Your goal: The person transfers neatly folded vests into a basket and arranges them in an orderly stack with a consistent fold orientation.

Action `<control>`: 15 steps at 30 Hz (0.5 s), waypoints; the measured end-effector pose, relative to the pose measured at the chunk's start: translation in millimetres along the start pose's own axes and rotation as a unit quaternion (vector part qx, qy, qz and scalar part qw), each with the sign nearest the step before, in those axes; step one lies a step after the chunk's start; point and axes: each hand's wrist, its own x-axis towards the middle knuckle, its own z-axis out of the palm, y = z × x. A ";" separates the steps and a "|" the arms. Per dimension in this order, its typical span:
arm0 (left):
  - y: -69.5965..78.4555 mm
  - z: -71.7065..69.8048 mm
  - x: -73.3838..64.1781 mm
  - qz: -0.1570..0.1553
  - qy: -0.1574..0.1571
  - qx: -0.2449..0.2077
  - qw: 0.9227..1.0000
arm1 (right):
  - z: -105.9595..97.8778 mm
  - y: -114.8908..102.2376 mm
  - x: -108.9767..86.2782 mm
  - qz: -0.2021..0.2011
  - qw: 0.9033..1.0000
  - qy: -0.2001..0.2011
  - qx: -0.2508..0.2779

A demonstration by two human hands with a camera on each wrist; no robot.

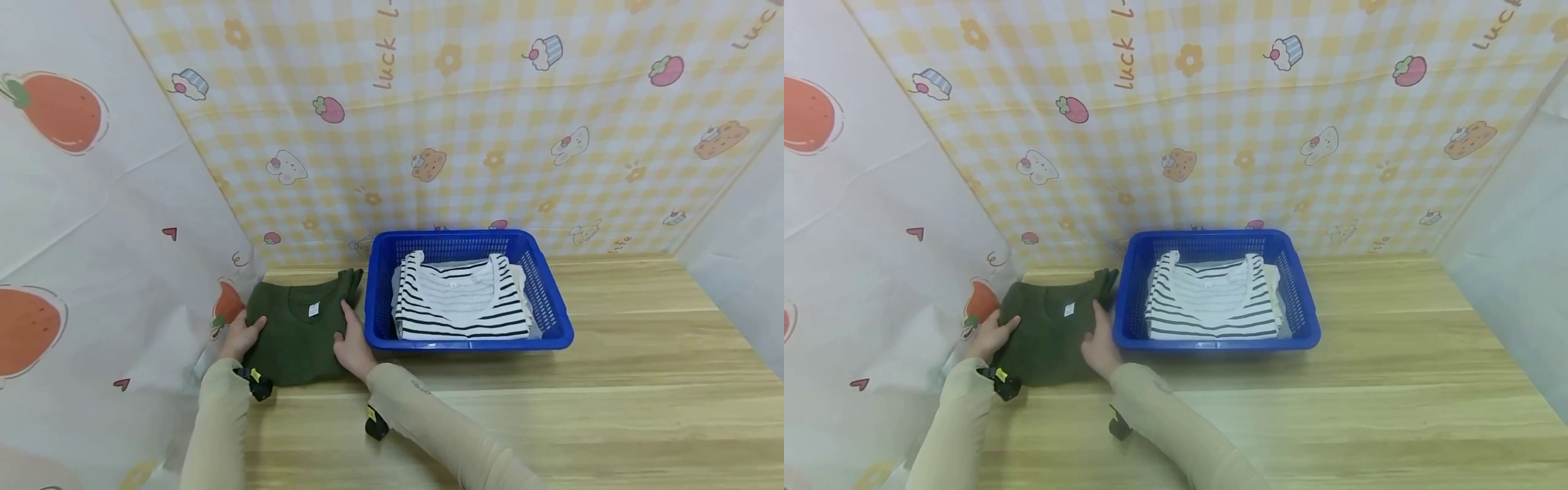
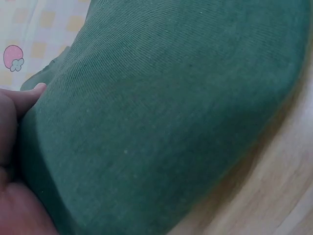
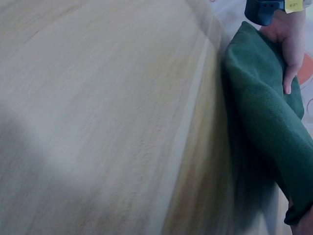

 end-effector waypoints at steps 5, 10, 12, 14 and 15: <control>1.5 -3.3 -1.6 0.003 0.025 0.013 1.000 | -2.0 -10.0 -1.3 -0.007 1.000 0.002 0.007; 3.2 -13.2 -3.9 0.001 0.026 0.034 0.999 | -0.5 -20.8 -5.7 0.010 0.999 0.012 -0.032; 4.6 -18.2 -5.4 0.004 0.024 0.038 0.999 | 0.4 -24.8 -7.1 0.015 0.999 0.013 -0.047; 7.1 -22.9 -7.0 0.009 0.023 0.033 0.999 | 0.4 -28.8 -7.7 0.015 0.999 0.015 -0.050; 8.6 -25.1 -7.6 0.013 0.023 0.029 0.999 | 0.1 -31.0 -7.9 0.014 0.999 0.016 -0.047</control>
